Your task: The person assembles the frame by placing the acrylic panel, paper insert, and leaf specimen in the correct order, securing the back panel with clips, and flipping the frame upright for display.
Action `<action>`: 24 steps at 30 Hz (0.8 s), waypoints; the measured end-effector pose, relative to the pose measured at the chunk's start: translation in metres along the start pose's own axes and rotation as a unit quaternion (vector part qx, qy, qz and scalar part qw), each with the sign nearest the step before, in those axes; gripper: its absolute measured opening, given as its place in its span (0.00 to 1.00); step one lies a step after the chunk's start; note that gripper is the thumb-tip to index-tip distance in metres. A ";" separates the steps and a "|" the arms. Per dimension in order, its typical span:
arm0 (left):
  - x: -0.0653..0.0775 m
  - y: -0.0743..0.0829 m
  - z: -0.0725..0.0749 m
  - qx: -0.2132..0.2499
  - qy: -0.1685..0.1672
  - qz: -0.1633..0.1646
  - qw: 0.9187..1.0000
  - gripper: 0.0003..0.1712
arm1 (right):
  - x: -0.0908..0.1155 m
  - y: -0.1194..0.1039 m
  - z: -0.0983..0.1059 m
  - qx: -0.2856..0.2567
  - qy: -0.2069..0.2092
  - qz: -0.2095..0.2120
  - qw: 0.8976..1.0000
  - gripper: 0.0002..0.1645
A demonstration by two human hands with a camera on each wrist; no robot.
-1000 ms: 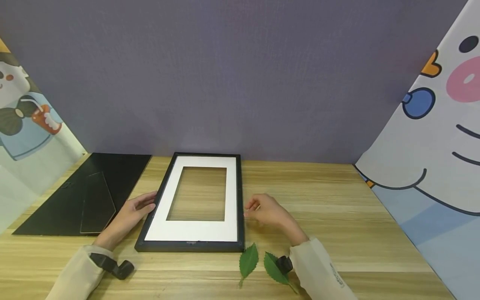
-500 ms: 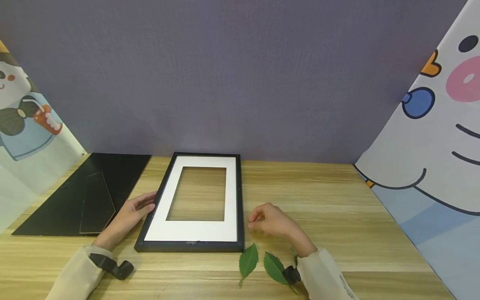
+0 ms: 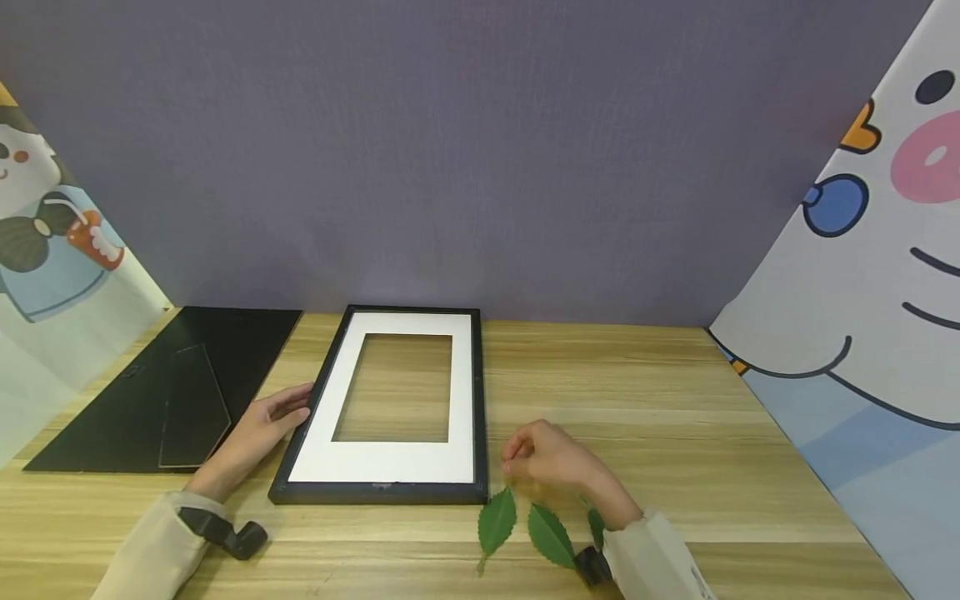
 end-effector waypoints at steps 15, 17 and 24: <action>-0.001 0.000 0.001 -0.010 0.006 -0.008 1.000 0.27 | 0.004 0.006 -0.007 -0.013 -0.004 -0.007 1.000 0.10; -0.001 -0.001 0.001 -0.009 0.006 -0.007 1.000 0.27 | 0.004 0.006 -0.008 -0.016 -0.008 -0.010 1.000 0.09; -0.002 -0.001 0.000 -0.007 0.004 -0.006 1.000 0.27 | 0.003 0.007 -0.011 -0.007 -0.016 -0.021 1.000 0.08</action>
Point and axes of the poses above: each hand's wrist, its own x-axis away from the middle knuckle, its own z-axis out of the back of the hand, y = z × x, the point moved 10 cm from there along -x, towards the middle knuckle, and after that the axes turned 8 degrees about -y, right-handed, at the moved point
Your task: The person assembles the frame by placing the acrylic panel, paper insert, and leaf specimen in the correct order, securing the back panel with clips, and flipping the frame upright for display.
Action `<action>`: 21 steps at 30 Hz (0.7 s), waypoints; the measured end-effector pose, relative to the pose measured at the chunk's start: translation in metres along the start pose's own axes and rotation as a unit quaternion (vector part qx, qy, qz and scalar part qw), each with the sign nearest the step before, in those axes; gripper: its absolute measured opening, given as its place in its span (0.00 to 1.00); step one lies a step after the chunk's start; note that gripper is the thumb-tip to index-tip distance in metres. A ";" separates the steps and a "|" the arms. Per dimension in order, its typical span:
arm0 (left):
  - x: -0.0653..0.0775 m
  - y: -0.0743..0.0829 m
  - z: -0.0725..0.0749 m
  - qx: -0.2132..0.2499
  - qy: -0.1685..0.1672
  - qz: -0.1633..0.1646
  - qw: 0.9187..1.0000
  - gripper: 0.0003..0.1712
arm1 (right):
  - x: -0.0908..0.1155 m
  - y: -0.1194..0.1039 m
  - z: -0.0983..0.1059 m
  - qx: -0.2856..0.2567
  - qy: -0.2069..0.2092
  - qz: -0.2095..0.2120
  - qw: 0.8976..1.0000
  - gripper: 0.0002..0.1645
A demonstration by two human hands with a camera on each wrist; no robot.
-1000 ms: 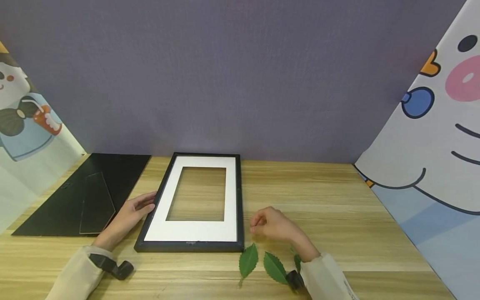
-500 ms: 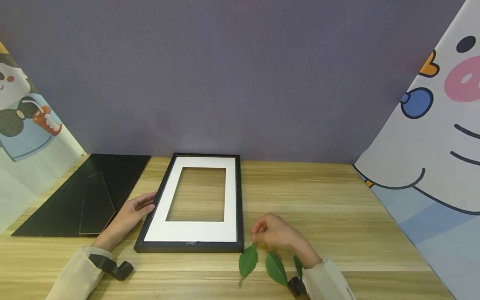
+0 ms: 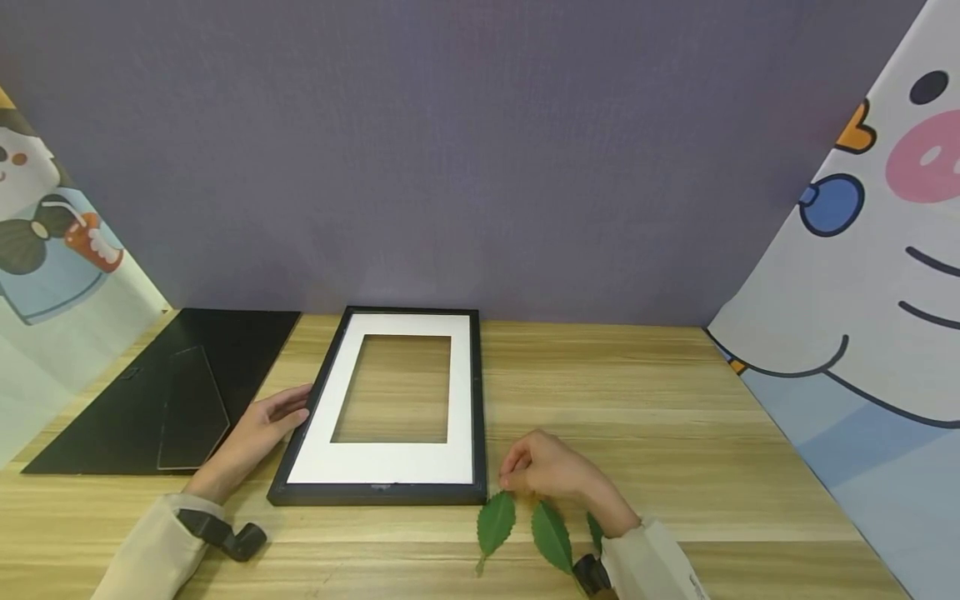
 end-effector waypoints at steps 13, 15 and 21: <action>0.001 0.000 0.001 -0.003 0.002 -0.003 1.000 0.27 | 0.002 -0.002 -0.005 -0.030 -0.026 0.012 0.999 0.06; 0.001 0.000 0.001 -0.004 0.003 -0.004 1.000 0.27 | 0.003 -0.003 -0.007 -0.032 -0.032 0.015 0.999 0.06; 0.000 0.001 0.000 -0.006 0.004 -0.008 1.000 0.27 | 0.003 -0.003 -0.008 -0.032 -0.036 0.014 0.999 0.04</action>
Point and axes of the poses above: each hand's wrist, its own x-axis away from the middle knuckle, its own z-axis out of the back of the hand, y = z × x, the point moved 10 cm from there along -x, towards the middle knuckle, and after that the axes turned 8 degrees about -y, right-handed, at the moved point
